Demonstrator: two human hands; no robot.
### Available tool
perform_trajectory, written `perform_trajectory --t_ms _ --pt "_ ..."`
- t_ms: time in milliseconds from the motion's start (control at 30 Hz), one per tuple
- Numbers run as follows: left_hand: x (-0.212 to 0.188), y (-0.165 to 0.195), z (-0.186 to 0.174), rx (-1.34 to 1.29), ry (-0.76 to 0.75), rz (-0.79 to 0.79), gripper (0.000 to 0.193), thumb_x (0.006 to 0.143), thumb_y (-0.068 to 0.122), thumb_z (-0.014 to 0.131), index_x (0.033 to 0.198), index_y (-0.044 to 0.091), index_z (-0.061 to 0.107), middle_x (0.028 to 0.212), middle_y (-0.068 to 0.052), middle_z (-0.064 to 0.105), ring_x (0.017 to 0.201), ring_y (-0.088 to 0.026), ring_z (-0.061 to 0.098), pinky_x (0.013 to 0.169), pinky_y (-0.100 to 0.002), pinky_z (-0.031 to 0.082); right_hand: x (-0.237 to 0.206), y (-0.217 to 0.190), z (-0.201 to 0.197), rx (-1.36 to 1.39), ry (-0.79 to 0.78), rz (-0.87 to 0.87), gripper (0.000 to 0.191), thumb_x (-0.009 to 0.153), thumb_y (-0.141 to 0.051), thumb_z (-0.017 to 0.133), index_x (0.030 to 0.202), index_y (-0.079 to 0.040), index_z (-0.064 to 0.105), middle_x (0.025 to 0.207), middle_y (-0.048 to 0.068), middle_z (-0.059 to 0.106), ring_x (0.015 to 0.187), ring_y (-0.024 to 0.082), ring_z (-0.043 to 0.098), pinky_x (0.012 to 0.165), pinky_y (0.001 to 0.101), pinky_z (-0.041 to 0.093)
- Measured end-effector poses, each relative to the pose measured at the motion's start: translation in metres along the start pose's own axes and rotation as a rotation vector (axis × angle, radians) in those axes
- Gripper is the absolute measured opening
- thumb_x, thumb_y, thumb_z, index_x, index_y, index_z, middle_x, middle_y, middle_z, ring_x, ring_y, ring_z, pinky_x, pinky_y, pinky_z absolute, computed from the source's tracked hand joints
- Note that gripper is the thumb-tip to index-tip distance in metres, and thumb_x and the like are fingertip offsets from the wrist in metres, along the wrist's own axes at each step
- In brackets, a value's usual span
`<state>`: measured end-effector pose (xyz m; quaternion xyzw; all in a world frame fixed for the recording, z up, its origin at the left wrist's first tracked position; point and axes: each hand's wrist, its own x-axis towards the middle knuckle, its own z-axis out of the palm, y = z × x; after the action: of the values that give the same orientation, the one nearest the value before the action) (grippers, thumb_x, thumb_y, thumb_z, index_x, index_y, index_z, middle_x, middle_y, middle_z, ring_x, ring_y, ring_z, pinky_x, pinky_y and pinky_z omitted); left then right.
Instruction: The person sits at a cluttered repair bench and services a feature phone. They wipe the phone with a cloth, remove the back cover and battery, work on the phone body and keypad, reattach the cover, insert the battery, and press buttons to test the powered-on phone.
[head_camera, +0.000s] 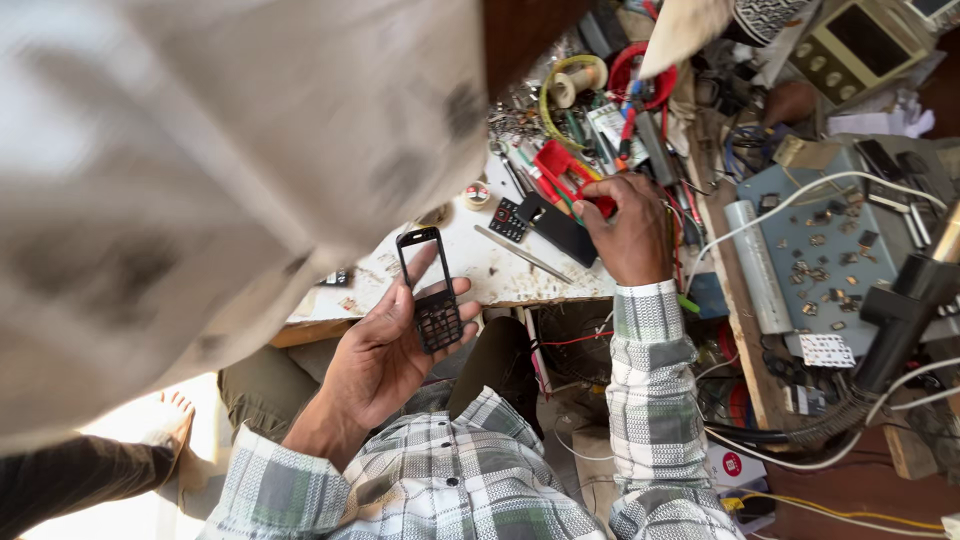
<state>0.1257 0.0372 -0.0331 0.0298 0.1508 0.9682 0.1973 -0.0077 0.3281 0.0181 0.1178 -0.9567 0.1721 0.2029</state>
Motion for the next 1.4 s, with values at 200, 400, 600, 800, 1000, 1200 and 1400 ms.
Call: perform_trajectory --t_ms 200,400,600,800,1000,1200,1400 --pt "-0.003 0.007 -0.009 0.011 0.032 -0.014 0.064 0.104 0.028 0.051 0.16 0.005 0.031 0.144 -0.014 0.056 0.124 -0.028 0.061 0.108 -0.047 0.05 -0.004 -0.018 -0.004 0.117 0.09 -0.024 0.013 0.092 -0.013 0.08 0.097 -0.005 0.071 0.122 0.019 0.065 0.118 0.033 0.063 0.097 0.0434 0.052" --pt "-0.007 0.015 -0.008 0.379 0.02 0.214 0.079 0.095 0.023 0.072 0.161 0.004 0.033 0.149 -0.013 0.054 0.13 -0.024 0.059 0.112 -0.041 0.048 -0.035 -0.063 -0.017 0.38 0.036 -0.153 0.009 0.099 -0.006 0.073 0.103 -0.003 0.066 0.139 0.02 0.063 0.137 0.034 0.06 0.114 0.0424 0.046" --pt "-0.042 0.059 0.009 1.094 0.301 0.683 0.084 0.09 0.004 0.076 0.161 0.006 0.03 0.148 -0.016 0.055 0.135 -0.023 0.057 0.101 -0.037 0.058 -0.062 -0.135 0.021 0.612 -0.245 -0.188 0.014 0.089 -0.011 0.077 0.098 -0.006 0.067 0.137 0.015 0.064 0.128 0.029 0.063 0.104 0.0398 0.052" --pt "-0.064 0.093 0.012 1.682 0.411 0.815 0.084 0.087 0.004 0.081 0.158 0.005 0.036 0.145 -0.016 0.061 0.135 -0.029 0.058 0.108 -0.043 0.053 -0.059 -0.148 0.035 0.387 -0.184 -0.349 0.024 0.084 -0.015 0.084 0.1 -0.006 0.068 0.134 0.016 0.066 0.126 0.035 0.061 0.106 0.0466 0.046" --pt "-0.036 0.092 0.007 1.981 0.281 0.694 0.085 0.079 0.01 0.083 0.152 0.009 0.04 0.139 -0.011 0.062 0.133 -0.036 0.052 0.112 -0.049 0.044 -0.023 -0.088 0.007 0.169 -0.056 -0.141 0.04 0.084 -0.015 0.082 0.118 -0.004 0.064 0.132 0.017 0.066 0.124 0.035 0.062 0.105 0.0446 0.048" --pt "0.002 0.081 0.007 2.256 -0.042 0.629 0.08 0.086 0.01 0.068 0.158 0.012 0.033 0.141 -0.013 0.061 0.134 -0.038 0.049 0.12 -0.064 0.02 -0.013 -0.062 -0.004 0.051 -0.193 -0.04 0.051 0.084 -0.016 0.086 0.127 -0.003 0.062 0.124 0.016 0.069 0.111 0.034 0.067 0.094 0.0443 0.052" --pt "0.017 0.083 0.0 2.346 -0.128 0.522 0.082 0.09 0.007 0.063 0.162 0.013 0.026 0.145 -0.012 0.058 0.137 -0.037 0.047 0.122 -0.064 0.018 -0.014 -0.067 -0.005 0.155 -0.059 -0.07 0.056 0.085 -0.014 0.088 0.132 -0.001 0.06 0.125 0.018 0.07 0.112 0.029 0.069 0.097 0.0404 0.055"
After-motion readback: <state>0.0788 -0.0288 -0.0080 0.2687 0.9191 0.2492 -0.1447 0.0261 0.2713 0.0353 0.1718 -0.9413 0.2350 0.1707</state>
